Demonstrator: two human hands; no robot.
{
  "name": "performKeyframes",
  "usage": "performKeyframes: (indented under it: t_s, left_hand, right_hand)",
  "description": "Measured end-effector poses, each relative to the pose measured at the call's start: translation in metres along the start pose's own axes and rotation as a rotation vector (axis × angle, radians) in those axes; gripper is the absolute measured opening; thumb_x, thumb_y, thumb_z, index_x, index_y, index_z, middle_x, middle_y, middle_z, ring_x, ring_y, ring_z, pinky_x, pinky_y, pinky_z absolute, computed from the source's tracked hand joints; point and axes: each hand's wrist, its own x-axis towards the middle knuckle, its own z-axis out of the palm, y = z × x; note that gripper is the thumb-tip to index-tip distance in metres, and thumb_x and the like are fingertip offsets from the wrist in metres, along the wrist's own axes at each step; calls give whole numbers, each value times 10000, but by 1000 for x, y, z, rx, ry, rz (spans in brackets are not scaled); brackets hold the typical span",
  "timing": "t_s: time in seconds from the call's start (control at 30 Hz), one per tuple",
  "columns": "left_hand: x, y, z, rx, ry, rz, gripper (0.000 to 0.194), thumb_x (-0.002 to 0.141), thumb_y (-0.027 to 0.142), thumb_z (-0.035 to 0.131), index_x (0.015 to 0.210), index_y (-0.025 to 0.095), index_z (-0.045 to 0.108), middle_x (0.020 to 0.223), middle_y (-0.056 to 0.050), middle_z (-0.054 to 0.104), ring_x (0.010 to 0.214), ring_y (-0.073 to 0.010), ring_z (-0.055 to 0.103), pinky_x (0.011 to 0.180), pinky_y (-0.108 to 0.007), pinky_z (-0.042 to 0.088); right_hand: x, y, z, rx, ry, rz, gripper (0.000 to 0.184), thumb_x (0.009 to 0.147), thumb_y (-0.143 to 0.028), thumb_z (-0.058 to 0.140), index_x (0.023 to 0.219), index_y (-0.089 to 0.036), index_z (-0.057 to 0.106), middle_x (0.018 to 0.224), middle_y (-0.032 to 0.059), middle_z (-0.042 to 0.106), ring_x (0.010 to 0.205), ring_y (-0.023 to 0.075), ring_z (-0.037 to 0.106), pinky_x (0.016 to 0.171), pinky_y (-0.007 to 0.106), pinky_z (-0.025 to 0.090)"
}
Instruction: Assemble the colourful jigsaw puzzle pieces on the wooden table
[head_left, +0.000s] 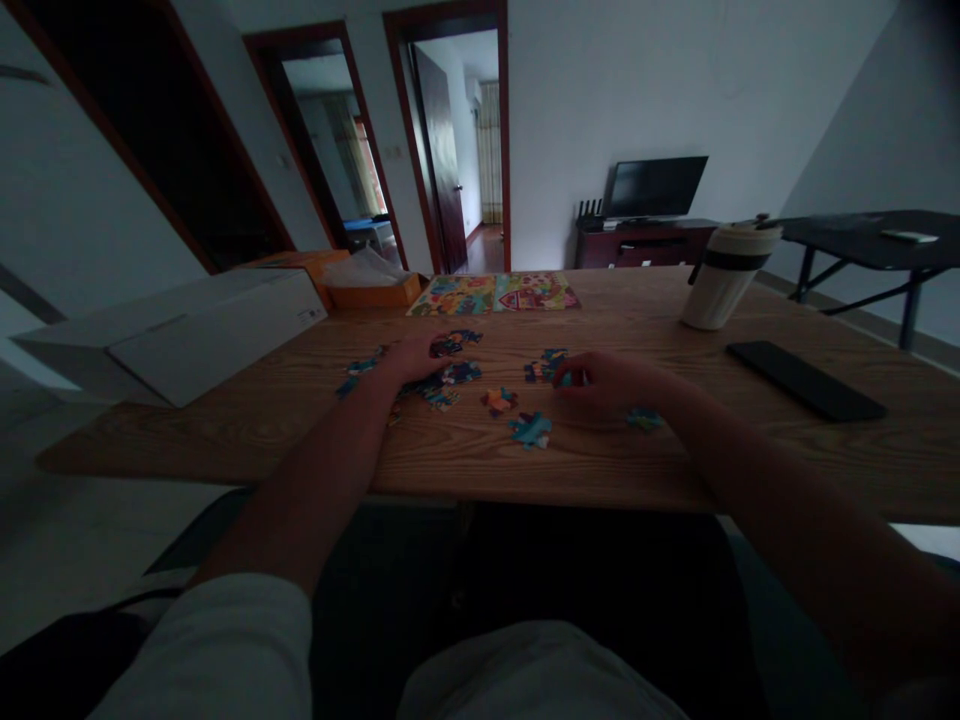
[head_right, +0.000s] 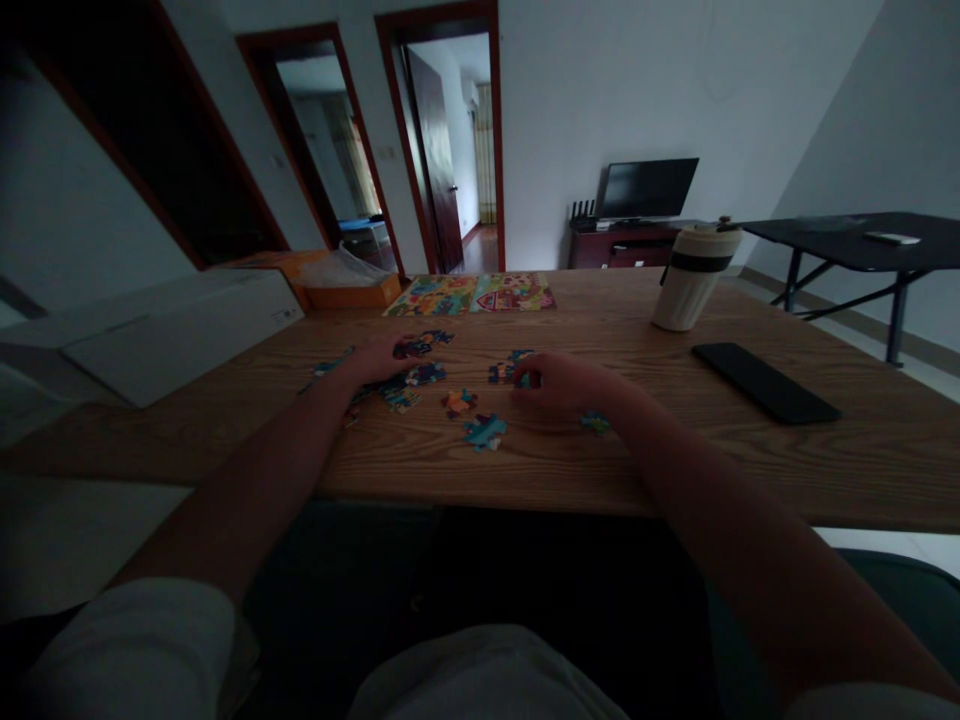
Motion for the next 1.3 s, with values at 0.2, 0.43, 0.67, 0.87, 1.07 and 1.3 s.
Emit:
performKeyframes:
  t_s: [0.2, 0.43, 0.67, 0.87, 1.07, 1.3]
  left_hand:
    - [-3, -1, -2, -50, 3, 15, 688, 811, 579, 719, 1400, 257, 568, 1103, -65, 760, 1034, -278, 688, 882, -353, 508]
    - [0, 13, 6, 141, 40, -8, 701, 851, 709, 601, 1392, 264, 610, 1315, -123, 682, 1240, -380, 591, 1028, -466, 434]
    - [3, 14, 8, 122, 58, 24, 563, 875, 597, 630, 1320, 252, 654, 1150, -91, 750, 1115, -341, 649, 941, -425, 469]
    - [-2, 17, 3, -75, 44, 29, 586, 796, 534, 732, 1301, 249, 649, 1089, -79, 732, 964, -278, 671, 789, -345, 491]
    - [-8, 19, 2, -258, 67, 46, 391, 776, 333, 742, 1147, 215, 710, 987, -58, 743, 886, -244, 680, 780, -337, 517]
    - [-14, 55, -8, -450, 97, 210, 193, 764, 201, 640, 943, 184, 710, 968, -75, 750, 862, -211, 683, 774, -333, 537]
  right_hand:
    - [1, 18, -13, 59, 115, 127, 368, 919, -509, 624, 1079, -205, 754, 783, 60, 713, 650, 178, 616, 591, 291, 432]
    - [3, 30, -19, 24, 189, 170, 327, 911, -499, 659, 1014, -201, 748, 834, 74, 723, 674, 174, 633, 615, 288, 452]
    - [2, 35, -24, 30, 255, 164, 284, 929, -425, 603, 1003, -188, 741, 825, 74, 717, 684, 178, 632, 632, 305, 464]
    - [1, 36, -24, 24, 241, 161, 305, 922, -430, 585, 1004, -183, 745, 824, 80, 717, 679, 186, 629, 643, 325, 473]
    - [2, 37, -23, 39, 252, 151, 321, 911, -438, 592, 1009, -175, 748, 822, 84, 721, 673, 188, 627, 639, 322, 464]
    - [3, 33, -23, 133, 285, 104, 300, 904, -430, 610, 993, -179, 749, 805, 68, 711, 681, 173, 605, 633, 300, 454]
